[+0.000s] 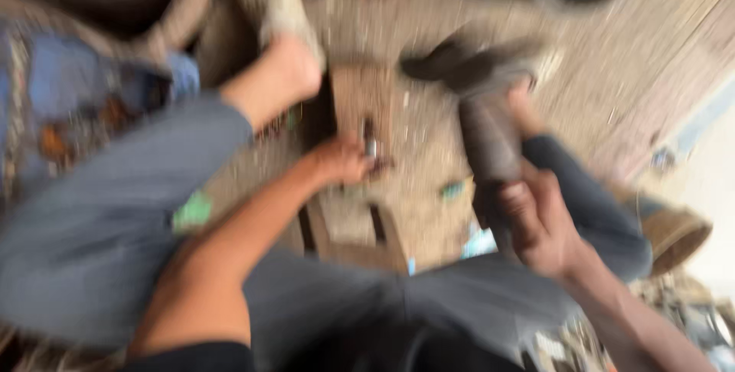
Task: The person uses a hammer and a chisel to repeatedly strike and separate a small electrical component resting on a wooden block. The component is adjusted between strikes, and debris accumulates on the block.
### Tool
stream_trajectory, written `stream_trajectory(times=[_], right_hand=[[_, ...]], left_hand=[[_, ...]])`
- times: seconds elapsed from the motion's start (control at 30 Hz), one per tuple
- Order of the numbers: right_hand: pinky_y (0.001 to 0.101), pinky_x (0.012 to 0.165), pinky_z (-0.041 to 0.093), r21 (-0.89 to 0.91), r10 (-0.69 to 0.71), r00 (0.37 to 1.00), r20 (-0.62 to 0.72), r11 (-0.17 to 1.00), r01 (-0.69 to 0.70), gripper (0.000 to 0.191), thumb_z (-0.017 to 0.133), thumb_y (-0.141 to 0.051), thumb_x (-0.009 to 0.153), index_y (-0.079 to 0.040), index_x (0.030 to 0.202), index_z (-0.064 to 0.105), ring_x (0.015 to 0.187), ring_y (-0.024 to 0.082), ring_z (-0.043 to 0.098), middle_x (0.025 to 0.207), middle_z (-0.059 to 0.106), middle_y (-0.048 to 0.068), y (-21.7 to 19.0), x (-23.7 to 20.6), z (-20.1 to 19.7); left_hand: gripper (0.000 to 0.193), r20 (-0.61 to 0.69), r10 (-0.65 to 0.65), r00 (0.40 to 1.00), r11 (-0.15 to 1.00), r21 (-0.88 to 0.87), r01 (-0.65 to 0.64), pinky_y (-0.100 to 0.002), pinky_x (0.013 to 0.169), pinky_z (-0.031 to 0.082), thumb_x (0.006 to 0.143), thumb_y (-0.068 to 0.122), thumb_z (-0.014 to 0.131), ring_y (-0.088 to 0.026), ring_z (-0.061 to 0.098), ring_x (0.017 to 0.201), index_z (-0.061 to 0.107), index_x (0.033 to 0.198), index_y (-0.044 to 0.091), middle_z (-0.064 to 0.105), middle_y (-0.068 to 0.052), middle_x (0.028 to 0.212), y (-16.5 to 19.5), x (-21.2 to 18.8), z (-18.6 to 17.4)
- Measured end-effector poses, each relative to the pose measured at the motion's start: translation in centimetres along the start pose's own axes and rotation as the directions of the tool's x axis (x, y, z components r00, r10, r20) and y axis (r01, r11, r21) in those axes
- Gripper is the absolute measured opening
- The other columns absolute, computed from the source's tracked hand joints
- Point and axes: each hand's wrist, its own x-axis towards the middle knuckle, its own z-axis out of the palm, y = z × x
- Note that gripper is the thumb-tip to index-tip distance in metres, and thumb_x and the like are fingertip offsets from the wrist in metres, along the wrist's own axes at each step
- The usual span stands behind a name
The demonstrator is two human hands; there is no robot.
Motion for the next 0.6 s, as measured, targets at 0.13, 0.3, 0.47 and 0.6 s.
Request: stream_trajectory(times=[0.13, 0.3, 0.47, 0.6], right_hand=[[0.0391, 0.062, 0.052, -0.326, 0.108, 0.989, 0.104, 0.943, -0.069, 0.052, 0.033, -0.043, 0.105, 0.0, 0.093, 0.059, 0.063, 0.024, 0.065, 0.07, 0.064, 0.014, -0.4, 1.6, 1.1], [0.0379, 0.056, 0.055, 0.011, 0.074, 0.979, 0.189, 0.997, -0.077, 0.039, 0.04, -0.026, 0.096, -0.003, 0.079, 0.066, 0.058, 0.023, 0.066, 0.064, 0.067, 0.01, -0.5, -0.5, 0.3], [0.0403, 0.06, 0.051, -0.117, 0.557, 0.796, 0.236, 0.83, -0.546, 0.037, 0.046, -0.039, 0.101, -0.005, 0.093, 0.06, 0.058, 0.025, 0.063, 0.063, 0.064, 0.012, -0.3, 0.4, 2.1], [0.0395, 0.055, 0.053, 0.07, 0.387, 0.904, 0.181, 0.912, -0.404, 0.038, 0.045, -0.029, 0.099, -0.001, 0.084, 0.066, 0.055, 0.025, 0.063, 0.059, 0.066, 0.013, 2.2, -2.1, 2.2]], left_hand=[[0.017, -0.294, 0.19, 0.937, 0.938, -0.228, -0.262, -0.038, 0.054, 0.057, 0.09, 0.019, 0.064, -0.026, 0.068, 0.058, 0.065, 0.088, 0.003, 0.068, -0.015, 0.068, 0.0, -0.2, 1.0], [0.026, -0.068, 0.009, 0.998, 0.999, -0.032, -0.011, -0.041, 0.058, 0.058, 0.098, 0.027, 0.064, -0.028, 0.066, 0.057, 0.065, 0.083, 0.006, 0.067, -0.015, 0.067, 0.1, -0.4, 2.3], [0.016, -0.079, 0.134, 0.988, 0.984, -0.108, -0.142, -0.037, 0.06, 0.06, 0.096, 0.018, 0.06, -0.026, 0.069, 0.063, 0.065, 0.09, 0.004, 0.067, -0.015, 0.072, 0.7, -0.9, 2.5], [0.019, -0.164, 0.017, 0.986, 1.0, -0.017, -0.02, -0.045, 0.061, 0.058, 0.088, 0.025, 0.07, -0.034, 0.066, 0.061, 0.072, 0.09, 0.007, 0.066, -0.019, 0.066, 1.4, -1.5, 2.0]])
